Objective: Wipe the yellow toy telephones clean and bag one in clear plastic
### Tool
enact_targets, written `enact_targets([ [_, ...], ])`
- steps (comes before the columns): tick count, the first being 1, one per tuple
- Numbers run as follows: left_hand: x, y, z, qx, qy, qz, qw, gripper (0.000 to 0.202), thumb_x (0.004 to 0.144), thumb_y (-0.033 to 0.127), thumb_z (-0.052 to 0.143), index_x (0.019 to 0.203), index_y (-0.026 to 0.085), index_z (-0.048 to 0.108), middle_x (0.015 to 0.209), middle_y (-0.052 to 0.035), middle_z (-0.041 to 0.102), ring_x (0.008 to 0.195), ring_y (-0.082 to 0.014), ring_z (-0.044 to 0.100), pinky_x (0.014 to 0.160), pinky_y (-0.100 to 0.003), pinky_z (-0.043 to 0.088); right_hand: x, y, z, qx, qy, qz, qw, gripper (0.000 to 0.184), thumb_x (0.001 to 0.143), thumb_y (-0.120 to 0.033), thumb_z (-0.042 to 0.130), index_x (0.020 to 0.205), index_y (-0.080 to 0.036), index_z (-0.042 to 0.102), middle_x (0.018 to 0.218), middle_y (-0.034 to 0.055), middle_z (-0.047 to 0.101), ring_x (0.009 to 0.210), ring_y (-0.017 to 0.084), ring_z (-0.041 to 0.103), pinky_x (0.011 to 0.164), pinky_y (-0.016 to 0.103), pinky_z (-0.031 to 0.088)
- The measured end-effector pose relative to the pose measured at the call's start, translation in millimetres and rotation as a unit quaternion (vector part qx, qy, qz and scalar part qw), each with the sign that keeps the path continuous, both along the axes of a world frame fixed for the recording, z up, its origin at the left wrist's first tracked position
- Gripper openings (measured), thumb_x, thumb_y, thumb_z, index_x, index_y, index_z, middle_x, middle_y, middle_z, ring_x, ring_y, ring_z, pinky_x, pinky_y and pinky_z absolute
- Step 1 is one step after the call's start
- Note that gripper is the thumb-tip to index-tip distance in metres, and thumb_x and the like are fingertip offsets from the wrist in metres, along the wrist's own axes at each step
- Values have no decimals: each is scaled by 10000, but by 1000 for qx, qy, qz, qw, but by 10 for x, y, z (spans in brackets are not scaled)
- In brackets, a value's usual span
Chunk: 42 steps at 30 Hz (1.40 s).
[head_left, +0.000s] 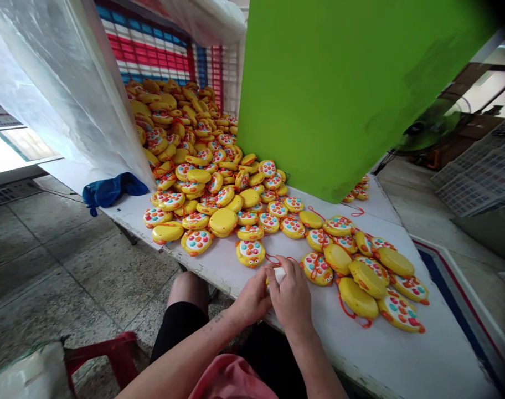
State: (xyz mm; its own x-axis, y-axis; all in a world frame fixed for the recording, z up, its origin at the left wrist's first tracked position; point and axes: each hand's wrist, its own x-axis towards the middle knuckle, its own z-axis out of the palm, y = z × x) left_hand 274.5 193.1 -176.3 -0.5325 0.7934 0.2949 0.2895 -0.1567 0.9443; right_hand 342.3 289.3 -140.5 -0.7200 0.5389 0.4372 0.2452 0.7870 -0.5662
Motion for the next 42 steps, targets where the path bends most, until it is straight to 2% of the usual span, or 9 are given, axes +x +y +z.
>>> enact_targets([
  [4, 1, -28, -46, -18, -2, 29, 999, 570, 790, 203, 665, 1302, 176, 417, 1255, -116, 560, 1112, -251, 556, 982, -408, 446, -54, 148, 55, -108, -5, 56, 993, 424, 962, -491, 349, 1038, -182, 629, 1037, 122, 678, 1000, 277, 610, 890, 444, 481],
  [9, -14, 7, -28, 1, -23, 35, 999, 573, 808, 265, 687, 1308, 203, 413, 1246, -101, 557, 1122, -234, 551, 981, -382, 455, 154, 408, 143, -225, -47, 200, 952, 449, 899, -449, 537, 1301, -248, 537, 1273, 68, 602, 1146, 227, 573, 952, 355, 479],
  [12, -133, 48, 93, -18, 75, 42, 996, 589, 827, 316, 670, 1340, 212, 399, 1268, -114, 539, 1121, -235, 542, 959, -390, 467, 271, 631, 221, -230, -20, 114, 966, 496, 863, -469, 583, 1300, -238, 555, 1254, 88, 614, 1057, 232, 618, 881, 355, 516],
  [17, -598, 130, 306, -122, 281, 258, 916, 439, 858, 207, 583, 1285, 203, 479, 1253, -116, 535, 1173, -275, 465, 1011, -474, 391, 294, 1138, 352, -87, 160, -165, 969, 520, 842, -480, 605, 1268, -182, 583, 1209, 126, 634, 1070, 278, 607, 948, 451, 466],
  [24, -938, 217, 262, -252, 372, 263, 854, 315, 898, 142, 470, 1205, 170, 532, 1191, -126, 549, 1117, -273, 509, 962, -454, 425, 258, 889, 223, 46, 215, -104, 970, 400, 877, -361, 602, 1229, -172, 594, 1226, 137, 595, 1176, 277, 528, 1036, 489, 395],
  [28, -761, 217, 309, -149, 269, 272, 912, 299, 901, 151, 460, 1199, 162, 474, 1274, -142, 493, 1239, -257, 453, 1046, -442, 385, 226, 436, -18, 10, 137, 14, 990, 384, 902, -321, 569, 1273, -221, 559, 1256, 117, 582, 1196, 269, 517, 1031, 495, 414],
  [32, -326, 192, 412, -38, 24, 181, 982, 267, 906, 305, 516, 1135, 186, 447, 1284, -135, 509, 1221, -247, 492, 997, -410, 441, 179, 153, -250, -31, 85, 111, 990, 603, 905, -296, 549, 1465, -266, 326, 1526, 94, 317, 1398, 284, 308, 1101, 523, 347],
  [37, 23, 128, 362, -5, -155, 47, 987, 319, 897, 496, 513, 959, 184, 488, 1261, -144, 532, 1172, -260, 525, 900, -364, 506, 248, 108, -404, -201, 114, 55, 971, 634, 889, -355, 567, 1466, -230, 336, 1491, 120, 389, 1358, 301, 384, 1092, 521, 358],
  [42, -68, 89, 195, 23, -239, 9, 971, 612, 760, 479, 714, 1215, 206, 410, 1334, -147, 486, 1158, -263, 548, 925, -400, 503, 395, 199, -421, -452, 173, 42, 874, 603, 855, -412, 631, 1402, -236, 448, 1397, 108, 514, 1226, 293, 535, 1013, 456, 462],
])
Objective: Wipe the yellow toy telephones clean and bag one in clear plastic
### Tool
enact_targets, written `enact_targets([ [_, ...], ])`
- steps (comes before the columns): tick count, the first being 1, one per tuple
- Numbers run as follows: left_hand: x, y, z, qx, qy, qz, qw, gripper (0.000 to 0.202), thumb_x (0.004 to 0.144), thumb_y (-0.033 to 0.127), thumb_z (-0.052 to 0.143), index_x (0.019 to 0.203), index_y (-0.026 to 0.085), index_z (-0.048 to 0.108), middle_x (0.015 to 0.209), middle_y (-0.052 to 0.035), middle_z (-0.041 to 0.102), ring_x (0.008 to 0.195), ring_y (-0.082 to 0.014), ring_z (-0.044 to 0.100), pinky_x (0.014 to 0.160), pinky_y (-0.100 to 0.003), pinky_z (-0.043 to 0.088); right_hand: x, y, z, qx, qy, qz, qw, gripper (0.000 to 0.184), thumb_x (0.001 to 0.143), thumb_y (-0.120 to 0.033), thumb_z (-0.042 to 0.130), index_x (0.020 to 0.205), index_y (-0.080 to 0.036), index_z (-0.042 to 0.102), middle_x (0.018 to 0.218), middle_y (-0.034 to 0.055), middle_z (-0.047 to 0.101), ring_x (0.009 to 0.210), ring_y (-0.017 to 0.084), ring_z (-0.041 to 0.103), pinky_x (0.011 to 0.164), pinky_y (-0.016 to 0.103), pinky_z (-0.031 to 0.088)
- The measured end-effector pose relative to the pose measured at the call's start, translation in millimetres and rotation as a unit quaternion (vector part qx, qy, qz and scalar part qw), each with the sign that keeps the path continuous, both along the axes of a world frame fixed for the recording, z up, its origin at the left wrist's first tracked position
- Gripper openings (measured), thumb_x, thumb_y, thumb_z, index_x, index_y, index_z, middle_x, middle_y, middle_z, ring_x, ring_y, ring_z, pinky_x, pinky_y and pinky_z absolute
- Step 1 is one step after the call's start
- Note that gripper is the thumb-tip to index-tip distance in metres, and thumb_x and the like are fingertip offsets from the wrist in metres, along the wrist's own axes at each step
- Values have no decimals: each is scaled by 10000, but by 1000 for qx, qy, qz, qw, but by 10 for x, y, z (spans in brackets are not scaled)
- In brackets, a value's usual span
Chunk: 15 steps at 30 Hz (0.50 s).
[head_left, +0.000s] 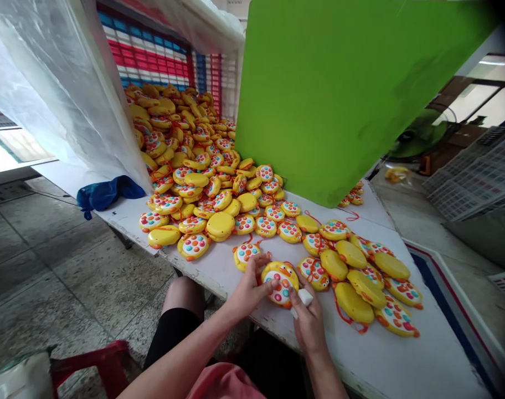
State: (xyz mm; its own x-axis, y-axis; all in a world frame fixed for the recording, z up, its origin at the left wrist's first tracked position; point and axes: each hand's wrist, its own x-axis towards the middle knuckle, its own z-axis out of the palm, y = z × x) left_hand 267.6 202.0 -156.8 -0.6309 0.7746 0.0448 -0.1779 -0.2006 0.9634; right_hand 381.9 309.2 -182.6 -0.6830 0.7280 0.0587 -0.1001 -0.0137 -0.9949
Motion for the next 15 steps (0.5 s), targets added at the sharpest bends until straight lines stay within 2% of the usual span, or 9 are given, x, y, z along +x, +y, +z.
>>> enact_targets([
  [2, -37, -2, -47, 14, -27, -35, 999, 666, 750, 455, 732, 1268, 194, 403, 1273, -135, 536, 1121, -254, 573, 952, -415, 487, 12, 11, 1, -36, 13, 11, 999, 615, 846, -414, 645, 1400, -232, 449, 1369, 109, 541, 1204, 290, 553, 990, 450, 483],
  [6, -34, -27, -95, 12, -22, -67, 997, 637, 773, 414, 719, 1297, 192, 434, 1268, -117, 555, 1124, -247, 572, 970, -412, 476, -12, 5, 13, -13, -17, 25, 999, 639, 826, -434, 664, 1391, -214, 462, 1313, 109, 585, 1171, 285, 575, 969, 428, 501],
  [9, -7, -57, -126, 35, -17, -101, 994, 807, 689, 333, 805, 1363, 223, 375, 1301, -113, 546, 1165, -262, 557, 982, -414, 474, -23, 5, 12, -6, -38, 8, 999, 673, 803, -438, 689, 1394, -216, 455, 1273, 104, 613, 1096, 283, 619, 905, 411, 536],
  [12, 10, -61, -161, 50, -13, -104, 993, 999, 591, 252, 870, 1417, 235, 309, 1360, -130, 507, 1211, -284, 533, 1007, -423, 460, -18, 21, -13, -17, -41, 8, 999, 664, 813, -442, 680, 1395, -221, 451, 1283, 105, 605, 1094, 281, 619, 897, 410, 538],
  [15, 17, -43, -177, 36, -24, -96, 994, 1027, 595, 249, 866, 1438, 229, 280, 1353, -142, 514, 1197, -285, 545, 1002, -431, 464, -13, 48, -59, -26, -32, 16, 999, 607, 840, -470, 638, 1365, -204, 488, 1297, 115, 594, 1137, 286, 595, 948, 438, 507],
])
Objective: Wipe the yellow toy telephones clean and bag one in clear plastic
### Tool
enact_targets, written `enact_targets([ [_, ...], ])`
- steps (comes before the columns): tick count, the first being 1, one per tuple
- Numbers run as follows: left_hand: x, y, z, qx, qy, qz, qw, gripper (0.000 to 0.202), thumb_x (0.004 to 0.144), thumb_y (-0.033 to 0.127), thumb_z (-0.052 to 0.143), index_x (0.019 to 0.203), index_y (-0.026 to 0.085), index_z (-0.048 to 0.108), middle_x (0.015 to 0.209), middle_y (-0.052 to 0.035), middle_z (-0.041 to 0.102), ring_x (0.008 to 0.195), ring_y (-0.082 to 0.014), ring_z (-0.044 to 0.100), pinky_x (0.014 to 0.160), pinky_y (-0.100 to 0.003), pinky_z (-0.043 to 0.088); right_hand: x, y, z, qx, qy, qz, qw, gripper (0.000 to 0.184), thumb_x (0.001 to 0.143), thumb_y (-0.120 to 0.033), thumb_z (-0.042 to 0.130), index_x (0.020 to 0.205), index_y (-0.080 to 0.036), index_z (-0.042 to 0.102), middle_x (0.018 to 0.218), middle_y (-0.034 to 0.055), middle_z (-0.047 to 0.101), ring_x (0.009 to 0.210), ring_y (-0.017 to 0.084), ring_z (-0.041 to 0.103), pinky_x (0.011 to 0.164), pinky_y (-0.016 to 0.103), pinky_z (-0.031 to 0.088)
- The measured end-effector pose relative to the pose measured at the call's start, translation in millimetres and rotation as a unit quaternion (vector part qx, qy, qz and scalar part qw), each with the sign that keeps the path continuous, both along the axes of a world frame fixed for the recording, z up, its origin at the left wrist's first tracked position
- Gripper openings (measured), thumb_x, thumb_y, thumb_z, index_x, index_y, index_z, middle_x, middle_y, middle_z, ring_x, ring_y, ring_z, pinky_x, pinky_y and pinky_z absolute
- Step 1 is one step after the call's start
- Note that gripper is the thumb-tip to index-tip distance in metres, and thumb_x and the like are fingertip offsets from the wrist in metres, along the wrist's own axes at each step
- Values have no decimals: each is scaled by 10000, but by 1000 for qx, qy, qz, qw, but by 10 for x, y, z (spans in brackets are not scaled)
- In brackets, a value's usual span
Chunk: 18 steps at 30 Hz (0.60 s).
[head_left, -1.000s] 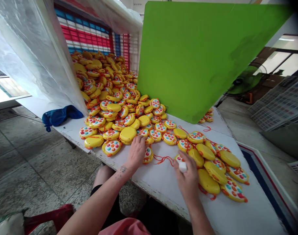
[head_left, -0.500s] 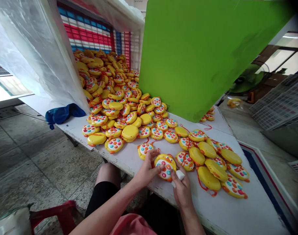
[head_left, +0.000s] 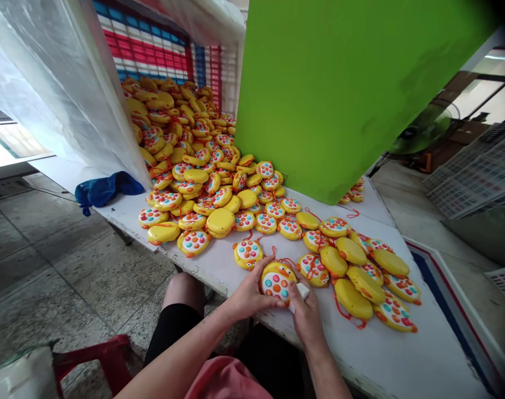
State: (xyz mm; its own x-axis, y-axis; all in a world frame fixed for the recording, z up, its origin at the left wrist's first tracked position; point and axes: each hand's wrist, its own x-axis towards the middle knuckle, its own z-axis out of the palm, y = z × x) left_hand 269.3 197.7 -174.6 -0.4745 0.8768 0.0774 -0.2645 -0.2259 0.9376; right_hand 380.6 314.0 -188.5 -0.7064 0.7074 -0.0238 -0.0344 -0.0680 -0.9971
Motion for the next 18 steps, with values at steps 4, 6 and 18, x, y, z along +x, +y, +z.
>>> enact_targets([
  [4, 9, 10, 23, -23, -26, 5, 999, 1004, 613, 302, 853, 1439, 226, 286, 1333, -145, 531, 1148, -282, 575, 961, -430, 494, -1, 18, -52, -15, 21, 4, 1000, 584, 858, -494, 602, 1344, -185, 507, 1322, 132, 575, 1174, 295, 570, 977, 469, 482],
  [6, 5, 4, 51, -22, -15, 10, 1000, 994, 619, 325, 850, 1437, 224, 295, 1339, -137, 527, 1160, -277, 565, 974, -417, 486, -3, 17, -52, -2, 20, -2, 1000, 574, 856, -506, 599, 1327, -185, 526, 1332, 131, 567, 1197, 299, 552, 989, 472, 472],
  [18, 48, -10, 29, -44, 101, 105, 988, 475, 903, 438, 540, 1300, 189, 463, 1239, -91, 598, 1108, -225, 573, 952, -358, 478, 40, -40, 97, 42, -4, 60, 997, 611, 784, -440, 708, 1325, -219, 531, 1296, 98, 599, 1172, 287, 574, 981, 418, 500],
])
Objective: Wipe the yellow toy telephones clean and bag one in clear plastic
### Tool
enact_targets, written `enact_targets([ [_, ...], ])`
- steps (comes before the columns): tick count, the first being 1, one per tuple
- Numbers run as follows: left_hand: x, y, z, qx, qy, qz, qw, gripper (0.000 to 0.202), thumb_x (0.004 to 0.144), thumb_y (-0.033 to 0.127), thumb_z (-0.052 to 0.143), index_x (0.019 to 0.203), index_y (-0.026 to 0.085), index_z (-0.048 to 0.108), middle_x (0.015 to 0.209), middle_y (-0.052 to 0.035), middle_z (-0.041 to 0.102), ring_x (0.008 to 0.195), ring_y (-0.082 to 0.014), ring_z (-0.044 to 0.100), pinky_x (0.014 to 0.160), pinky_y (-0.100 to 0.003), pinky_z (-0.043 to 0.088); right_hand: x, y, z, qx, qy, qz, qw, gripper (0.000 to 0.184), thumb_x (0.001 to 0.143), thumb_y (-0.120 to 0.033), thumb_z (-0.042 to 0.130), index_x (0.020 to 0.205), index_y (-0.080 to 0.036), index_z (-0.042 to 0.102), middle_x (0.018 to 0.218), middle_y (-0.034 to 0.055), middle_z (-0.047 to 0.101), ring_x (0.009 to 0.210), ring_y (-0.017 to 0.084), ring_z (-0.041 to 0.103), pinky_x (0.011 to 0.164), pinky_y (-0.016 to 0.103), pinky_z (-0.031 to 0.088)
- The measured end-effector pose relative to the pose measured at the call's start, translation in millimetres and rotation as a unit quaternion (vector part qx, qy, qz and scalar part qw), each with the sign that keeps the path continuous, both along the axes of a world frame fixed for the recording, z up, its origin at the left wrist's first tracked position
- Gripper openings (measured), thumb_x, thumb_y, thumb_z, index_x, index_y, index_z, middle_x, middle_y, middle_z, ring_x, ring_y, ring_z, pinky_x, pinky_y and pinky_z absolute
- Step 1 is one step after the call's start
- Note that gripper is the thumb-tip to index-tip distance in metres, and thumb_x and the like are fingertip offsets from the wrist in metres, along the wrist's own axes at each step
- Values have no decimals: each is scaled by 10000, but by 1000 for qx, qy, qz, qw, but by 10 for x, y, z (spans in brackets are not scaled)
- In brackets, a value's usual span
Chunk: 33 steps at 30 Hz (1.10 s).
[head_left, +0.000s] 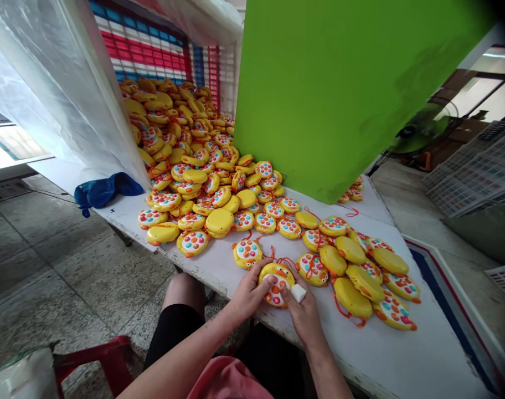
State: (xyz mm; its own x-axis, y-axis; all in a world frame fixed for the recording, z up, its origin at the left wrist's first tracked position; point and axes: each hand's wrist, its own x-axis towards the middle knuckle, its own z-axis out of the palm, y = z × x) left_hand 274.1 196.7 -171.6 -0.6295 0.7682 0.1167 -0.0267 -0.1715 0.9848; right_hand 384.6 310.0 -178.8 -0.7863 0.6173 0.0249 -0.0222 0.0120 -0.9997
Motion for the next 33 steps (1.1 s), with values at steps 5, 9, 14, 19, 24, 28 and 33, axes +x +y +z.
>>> enact_targets([
  [5, -126, -84, 124, -79, 220, 88, 968, 369, 946, 362, 463, 1291, 232, 491, 1192, -90, 611, 1037, -217, 600, 908, -374, 495, -78, 287, 211, -47, 22, -88, 995, 608, 780, -428, 717, 1322, -236, 519, 1245, 93, 630, 1109, 301, 615, 887, 473, 555],
  [9, -378, -26, 137, -181, 396, 170, 884, 430, 844, 299, 612, 1249, 204, 505, 1378, -139, 460, 1323, -322, 372, 1085, -517, 334, -210, 580, 403, -166, 144, -223, 950, 522, 793, -473, 688, 1223, -214, 546, 1180, 104, 658, 1116, 272, 625, 890, 439, 558],
  [14, -487, 48, -35, -229, 443, 153, 853, 270, 747, 151, 667, 992, 196, 564, 1363, -112, 474, 1338, -347, 344, 1063, -559, 343, -312, 331, 219, -184, 46, -148, 971, 544, 766, -472, 713, 1189, -160, 573, 1099, 139, 689, 961, 285, 690, 817, 445, 580],
  [19, -380, -43, -37, -111, 423, 93, 894, 234, 800, 276, 670, 971, 205, 527, 1224, -101, 549, 1232, -262, 461, 1027, -450, 430, -362, -1, 5, 16, -33, -57, 998, 597, 782, -484, 692, 1275, -174, 560, 1278, 132, 606, 1181, 305, 565, 992, 468, 472],
  [24, -281, -104, -7, -56, 391, 39, 918, 366, 792, 424, 697, 1027, 199, 530, 1410, -150, 409, 1354, -297, 357, 1092, -477, 377, -311, 59, -3, -1, -13, -54, 998, 627, 796, -447, 686, 1351, -220, 502, 1320, 101, 583, 1212, 286, 544, 1005, 445, 460],
  [28, -313, -101, -19, -41, 308, 52, 949, 683, 745, 459, 737, 1289, 195, 418, 1491, -192, 297, 1379, -348, 318, 1092, -524, 353, -262, 70, 14, -37, 29, -71, 996, 618, 783, -390, 712, 1347, -243, 507, 1368, 87, 550, 1263, 276, 504, 1033, 443, 437],
  [33, -379, -99, 5, -49, 92, -10, 994, 614, 878, 441, 585, 1388, 201, 344, 1195, -119, 603, 1019, -238, 617, 873, -377, 511, -247, 11, 47, -58, 53, -37, 996, 582, 787, -362, 707, 1330, -251, 529, 1362, 95, 557, 1258, 289, 511, 1021, 469, 450],
])
